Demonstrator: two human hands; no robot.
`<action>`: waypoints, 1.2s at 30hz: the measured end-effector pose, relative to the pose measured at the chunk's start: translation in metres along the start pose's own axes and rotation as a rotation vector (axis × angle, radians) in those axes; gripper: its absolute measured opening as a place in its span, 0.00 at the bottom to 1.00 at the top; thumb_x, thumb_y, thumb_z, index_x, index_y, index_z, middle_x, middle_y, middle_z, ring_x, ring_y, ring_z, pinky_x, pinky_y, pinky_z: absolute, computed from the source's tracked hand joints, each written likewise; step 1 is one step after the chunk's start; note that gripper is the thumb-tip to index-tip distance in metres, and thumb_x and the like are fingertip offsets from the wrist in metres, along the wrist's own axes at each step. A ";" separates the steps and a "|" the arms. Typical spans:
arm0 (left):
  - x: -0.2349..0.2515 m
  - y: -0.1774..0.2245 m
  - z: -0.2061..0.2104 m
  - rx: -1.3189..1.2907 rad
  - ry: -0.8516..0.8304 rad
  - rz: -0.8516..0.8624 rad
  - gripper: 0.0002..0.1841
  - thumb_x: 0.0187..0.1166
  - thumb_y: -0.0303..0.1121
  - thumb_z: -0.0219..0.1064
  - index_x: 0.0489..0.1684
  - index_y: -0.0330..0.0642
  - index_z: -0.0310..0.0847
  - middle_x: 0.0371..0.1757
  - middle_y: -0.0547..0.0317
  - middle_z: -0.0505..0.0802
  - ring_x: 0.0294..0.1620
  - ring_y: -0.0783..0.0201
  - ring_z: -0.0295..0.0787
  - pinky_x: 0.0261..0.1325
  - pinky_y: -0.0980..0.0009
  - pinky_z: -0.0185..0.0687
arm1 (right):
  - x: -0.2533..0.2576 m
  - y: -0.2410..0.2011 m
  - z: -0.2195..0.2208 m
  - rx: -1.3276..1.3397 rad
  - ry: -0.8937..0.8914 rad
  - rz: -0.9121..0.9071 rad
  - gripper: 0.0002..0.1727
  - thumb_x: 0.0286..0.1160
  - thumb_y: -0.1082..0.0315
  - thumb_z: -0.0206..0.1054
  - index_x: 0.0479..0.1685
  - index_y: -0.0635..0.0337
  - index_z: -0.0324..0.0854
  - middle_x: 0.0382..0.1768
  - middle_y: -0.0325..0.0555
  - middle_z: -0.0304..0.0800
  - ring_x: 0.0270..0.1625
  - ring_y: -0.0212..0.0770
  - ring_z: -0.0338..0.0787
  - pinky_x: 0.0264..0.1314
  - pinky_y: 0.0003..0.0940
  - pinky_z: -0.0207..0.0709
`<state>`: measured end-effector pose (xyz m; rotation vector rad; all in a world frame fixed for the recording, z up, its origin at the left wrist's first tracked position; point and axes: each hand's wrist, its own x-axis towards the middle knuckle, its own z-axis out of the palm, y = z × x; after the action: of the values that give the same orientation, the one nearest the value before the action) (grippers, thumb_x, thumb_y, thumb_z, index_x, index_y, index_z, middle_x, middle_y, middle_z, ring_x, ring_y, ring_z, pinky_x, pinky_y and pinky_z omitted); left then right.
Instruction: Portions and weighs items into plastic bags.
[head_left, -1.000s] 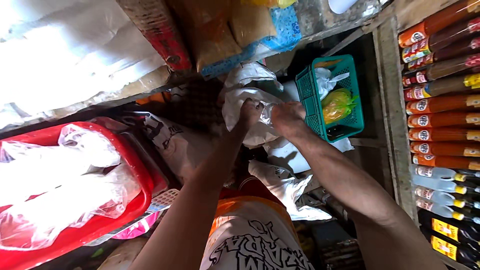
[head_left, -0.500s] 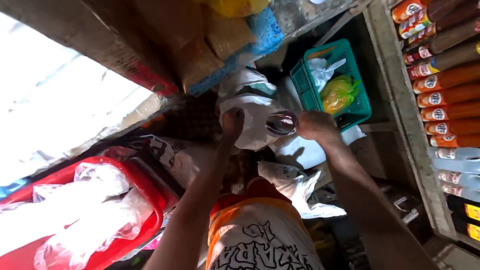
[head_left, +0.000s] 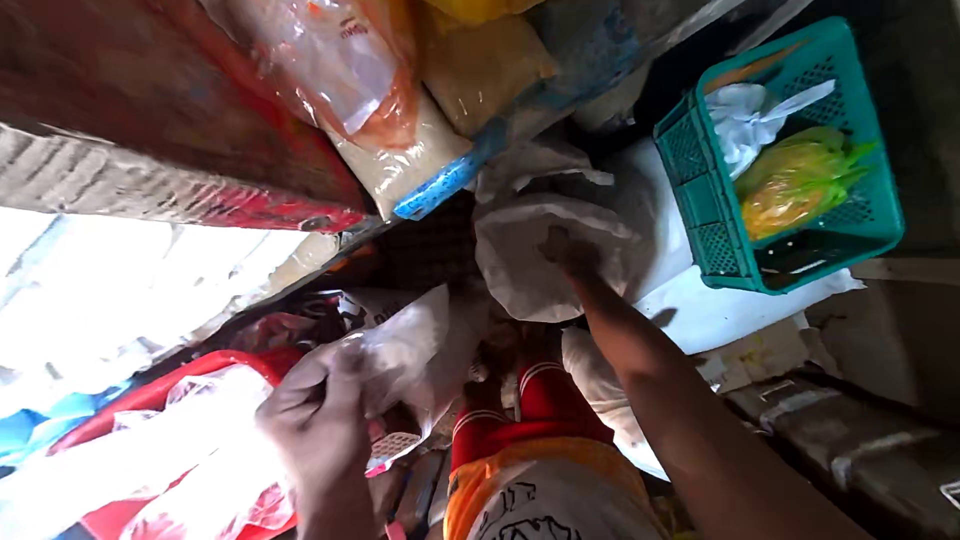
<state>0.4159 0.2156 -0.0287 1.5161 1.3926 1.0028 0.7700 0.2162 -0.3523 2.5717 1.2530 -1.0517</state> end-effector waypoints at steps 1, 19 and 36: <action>-0.004 0.007 -0.010 0.002 0.033 -0.008 0.07 0.82 0.26 0.65 0.35 0.40 0.88 0.31 0.68 0.92 0.27 0.72 0.87 0.32 0.73 0.87 | 0.009 0.001 0.008 -0.006 -0.004 -0.002 0.41 0.73 0.27 0.58 0.89 0.24 0.62 0.66 0.55 0.89 0.61 0.68 0.90 0.54 0.79 0.79; -0.112 0.154 -0.236 0.196 0.724 -0.216 0.08 0.83 0.17 0.52 0.33 0.27 0.73 0.20 0.56 0.82 0.21 0.65 0.81 0.30 0.72 0.82 | -0.099 -0.001 -0.065 0.207 -0.048 -0.191 0.22 0.86 0.48 0.63 0.55 0.58 0.91 0.54 0.63 0.93 0.58 0.67 0.90 0.59 0.76 0.78; -0.171 0.038 -0.381 -0.103 0.626 -0.204 0.07 0.81 0.29 0.64 0.34 0.46 0.88 0.22 0.72 0.88 0.15 0.79 0.75 0.20 0.79 0.76 | -0.249 -0.005 -0.076 0.462 0.068 -0.293 0.18 0.85 0.62 0.64 0.54 0.72 0.85 0.41 0.55 0.88 0.35 0.39 0.81 0.45 0.45 0.80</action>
<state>0.0592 0.0652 0.1330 0.9890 1.8418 1.4636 0.7019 0.0824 -0.1393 2.8233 1.6051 -1.4737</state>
